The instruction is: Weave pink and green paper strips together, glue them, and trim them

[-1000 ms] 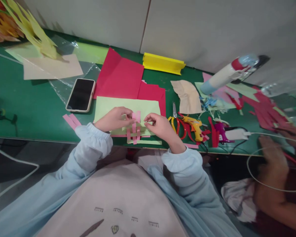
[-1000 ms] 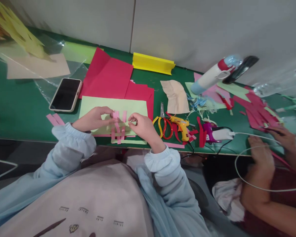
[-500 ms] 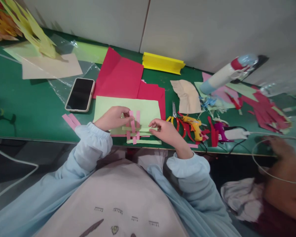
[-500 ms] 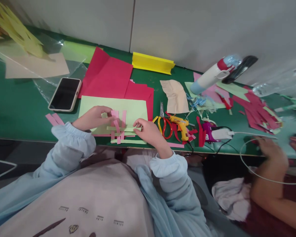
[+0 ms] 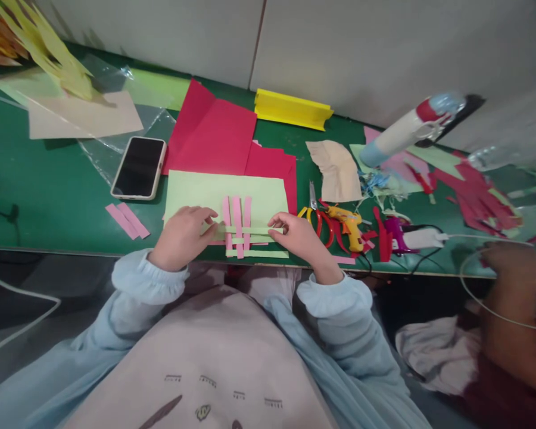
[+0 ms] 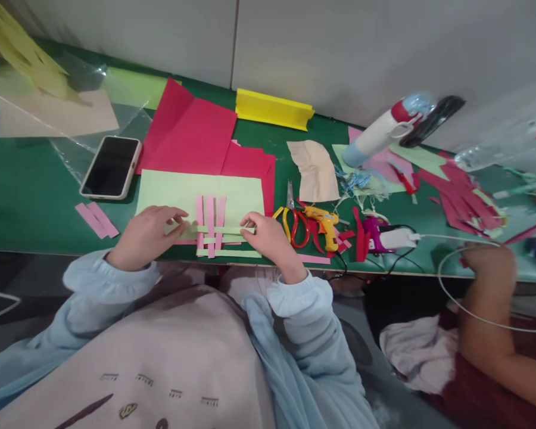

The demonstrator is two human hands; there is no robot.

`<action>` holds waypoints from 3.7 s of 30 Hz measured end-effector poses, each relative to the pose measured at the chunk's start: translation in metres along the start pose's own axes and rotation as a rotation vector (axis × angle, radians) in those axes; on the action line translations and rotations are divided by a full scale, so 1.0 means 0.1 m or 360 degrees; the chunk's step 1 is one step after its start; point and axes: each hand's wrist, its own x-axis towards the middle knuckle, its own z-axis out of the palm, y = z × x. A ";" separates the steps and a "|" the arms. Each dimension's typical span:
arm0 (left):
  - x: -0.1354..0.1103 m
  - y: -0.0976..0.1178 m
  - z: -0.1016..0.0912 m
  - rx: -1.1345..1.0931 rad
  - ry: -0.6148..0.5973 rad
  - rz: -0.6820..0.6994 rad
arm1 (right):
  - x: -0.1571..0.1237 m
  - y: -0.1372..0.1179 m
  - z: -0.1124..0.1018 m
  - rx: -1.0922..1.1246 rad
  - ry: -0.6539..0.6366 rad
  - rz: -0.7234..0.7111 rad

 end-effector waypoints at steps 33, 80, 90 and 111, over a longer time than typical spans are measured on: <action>-0.33 0.12 0.28 -0.0231 0.0098 0.0250 | -0.10 -0.05 -0.04 -0.0284 -0.0014 0.0002; 0.17 -0.16 0.23 -0.0270 -0.0176 0.0642 | 0.07 -0.36 0.10 -0.0334 -0.0224 -0.0446; 0.45 -0.03 0.20 -0.0682 -0.0028 0.0123 | 0.76 -0.23 -0.24 0.0296 -0.0627 -0.0334; 0.25 0.03 0.02 -0.0670 -0.0114 -0.0637 | 1.17 -0.53 -0.23 -0.0442 -0.0577 -0.0375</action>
